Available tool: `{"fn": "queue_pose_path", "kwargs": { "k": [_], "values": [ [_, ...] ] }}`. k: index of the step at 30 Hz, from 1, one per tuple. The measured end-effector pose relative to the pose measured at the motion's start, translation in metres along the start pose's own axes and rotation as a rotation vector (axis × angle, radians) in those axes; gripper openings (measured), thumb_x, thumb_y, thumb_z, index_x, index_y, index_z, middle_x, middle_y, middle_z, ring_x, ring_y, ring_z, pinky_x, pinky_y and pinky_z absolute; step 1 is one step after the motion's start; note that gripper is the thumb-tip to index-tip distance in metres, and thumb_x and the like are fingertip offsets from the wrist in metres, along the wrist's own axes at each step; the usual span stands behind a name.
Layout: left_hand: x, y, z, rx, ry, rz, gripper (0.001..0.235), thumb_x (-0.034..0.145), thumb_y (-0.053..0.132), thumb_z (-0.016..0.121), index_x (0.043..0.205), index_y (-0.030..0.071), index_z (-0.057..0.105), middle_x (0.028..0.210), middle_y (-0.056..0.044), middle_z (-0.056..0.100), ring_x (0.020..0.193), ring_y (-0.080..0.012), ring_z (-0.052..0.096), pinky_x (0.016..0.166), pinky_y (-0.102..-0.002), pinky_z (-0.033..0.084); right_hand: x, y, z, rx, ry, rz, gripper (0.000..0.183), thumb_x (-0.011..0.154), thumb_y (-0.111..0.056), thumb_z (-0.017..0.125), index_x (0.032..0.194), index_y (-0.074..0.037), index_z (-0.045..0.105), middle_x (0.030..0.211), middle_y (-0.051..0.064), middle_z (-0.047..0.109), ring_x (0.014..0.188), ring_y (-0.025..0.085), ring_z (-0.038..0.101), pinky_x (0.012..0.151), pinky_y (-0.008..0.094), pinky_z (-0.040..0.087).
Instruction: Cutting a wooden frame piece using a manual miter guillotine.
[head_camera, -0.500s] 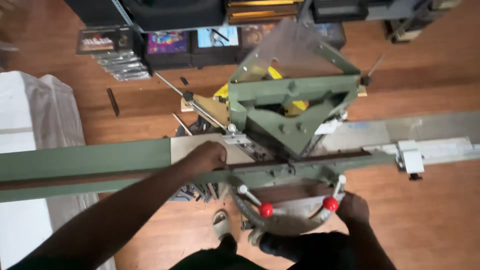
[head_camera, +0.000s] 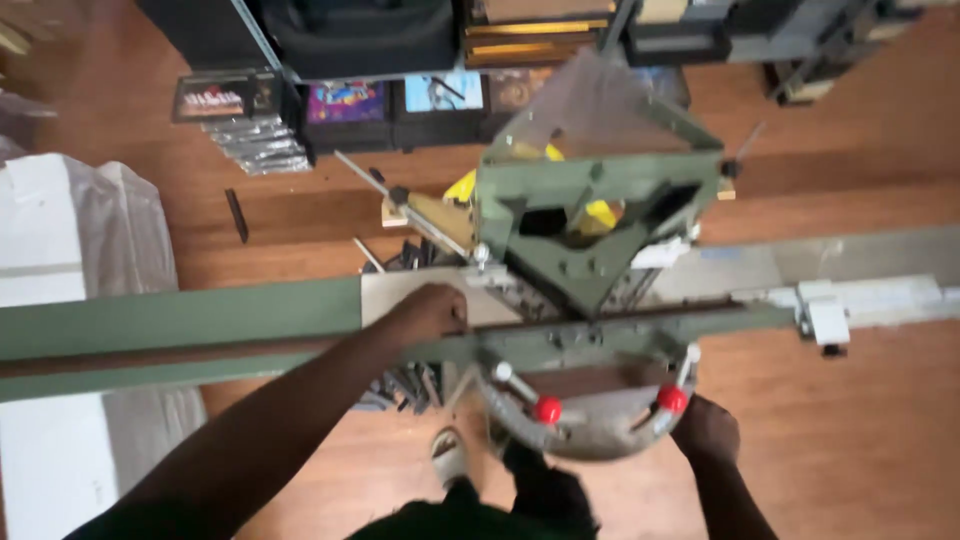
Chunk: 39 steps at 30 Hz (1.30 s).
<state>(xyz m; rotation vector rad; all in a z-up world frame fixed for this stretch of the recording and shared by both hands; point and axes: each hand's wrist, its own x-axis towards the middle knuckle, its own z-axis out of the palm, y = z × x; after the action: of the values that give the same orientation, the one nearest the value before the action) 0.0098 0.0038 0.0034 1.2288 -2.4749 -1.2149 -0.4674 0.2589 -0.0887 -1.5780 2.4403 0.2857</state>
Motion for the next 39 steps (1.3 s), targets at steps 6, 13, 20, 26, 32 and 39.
{"fn": "queue_pose_path", "kwargs": {
  "k": [6, 13, 20, 26, 32, 39],
  "values": [
    [-0.025, -0.022, 0.007, 0.053, 0.082, 0.031, 0.025, 0.076, 0.029, 0.08, 0.076, 0.005, 0.073, 0.08, -0.014, 0.072, 0.08, -0.0324, 0.072, 0.073, -0.043, 0.056, -0.026, -0.016, -0.003, 0.051, -0.034, 0.113, 0.033, 0.089, -0.041, 0.06, 0.107, -0.018, 0.074, 0.101, 0.015, 0.078, 0.095, 0.039, 0.075, 0.082, 0.054, 0.06],
    [-0.061, 0.048, 0.001, 0.204, 0.393, -0.036, 0.032, 0.091, 0.033, 0.068, 0.078, 0.005, 0.07, 0.081, -0.017, 0.068, 0.082, -0.0389, 0.067, 0.075, -0.052, 0.052, -0.03, -0.02, -0.075, -0.206, -0.347, 0.032, 0.038, 0.073, -0.02, 0.073, 0.111, -0.017, 0.072, 0.119, 0.012, 0.069, 0.116, 0.032, 0.066, 0.093, 0.045, 0.058],
    [-0.06, 0.058, 0.001, 0.298, 0.487, 0.145, 0.033, 0.095, 0.029, 0.063, 0.075, 0.003, 0.068, 0.076, -0.018, 0.067, 0.08, -0.0389, 0.067, 0.076, -0.053, 0.052, 0.042, -0.013, -0.2, 0.338, 0.515, -0.285, 0.053, 0.068, 0.005, 0.06, 0.119, -0.007, 0.067, 0.125, 0.021, 0.068, 0.116, 0.042, 0.063, 0.093, 0.048, 0.054],
    [-0.054, 0.052, -0.002, 0.246, 0.522, 0.143, 0.031, 0.093, 0.028, 0.063, 0.075, 0.003, 0.069, 0.077, -0.019, 0.068, 0.079, -0.0398, 0.067, 0.077, -0.052, 0.053, 0.156, 0.016, -0.17, 0.344, 0.263, -0.997, 0.029, 0.08, 0.003, 0.069, 0.107, -0.008, 0.069, 0.114, 0.015, 0.072, 0.109, 0.037, 0.065, 0.092, 0.046, 0.053],
    [-0.062, 0.06, -0.003, 0.253, 0.471, 0.091, 0.03, 0.093, 0.027, 0.063, 0.076, 0.003, 0.07, 0.079, -0.02, 0.07, 0.082, -0.0398, 0.068, 0.08, -0.052, 0.053, 0.094, 0.016, -0.237, 0.333, 0.368, -0.732, 0.028, 0.066, 0.002, 0.078, 0.093, -0.005, 0.075, 0.097, 0.016, 0.072, 0.097, 0.037, 0.066, 0.085, 0.045, 0.054],
    [-0.054, 0.04, 0.002, 0.159, 0.431, 0.004, 0.027, 0.091, 0.028, 0.066, 0.083, 0.004, 0.073, 0.088, -0.019, 0.072, 0.088, -0.0389, 0.069, 0.083, -0.051, 0.054, -0.087, -0.012, -0.186, 1.145, 0.656, 0.074, 0.022, 0.093, -0.01, 0.078, 0.101, 0.002, 0.062, 0.095, 0.012, 0.066, 0.09, 0.019, 0.067, 0.08, 0.037, 0.057]
  ]
}}
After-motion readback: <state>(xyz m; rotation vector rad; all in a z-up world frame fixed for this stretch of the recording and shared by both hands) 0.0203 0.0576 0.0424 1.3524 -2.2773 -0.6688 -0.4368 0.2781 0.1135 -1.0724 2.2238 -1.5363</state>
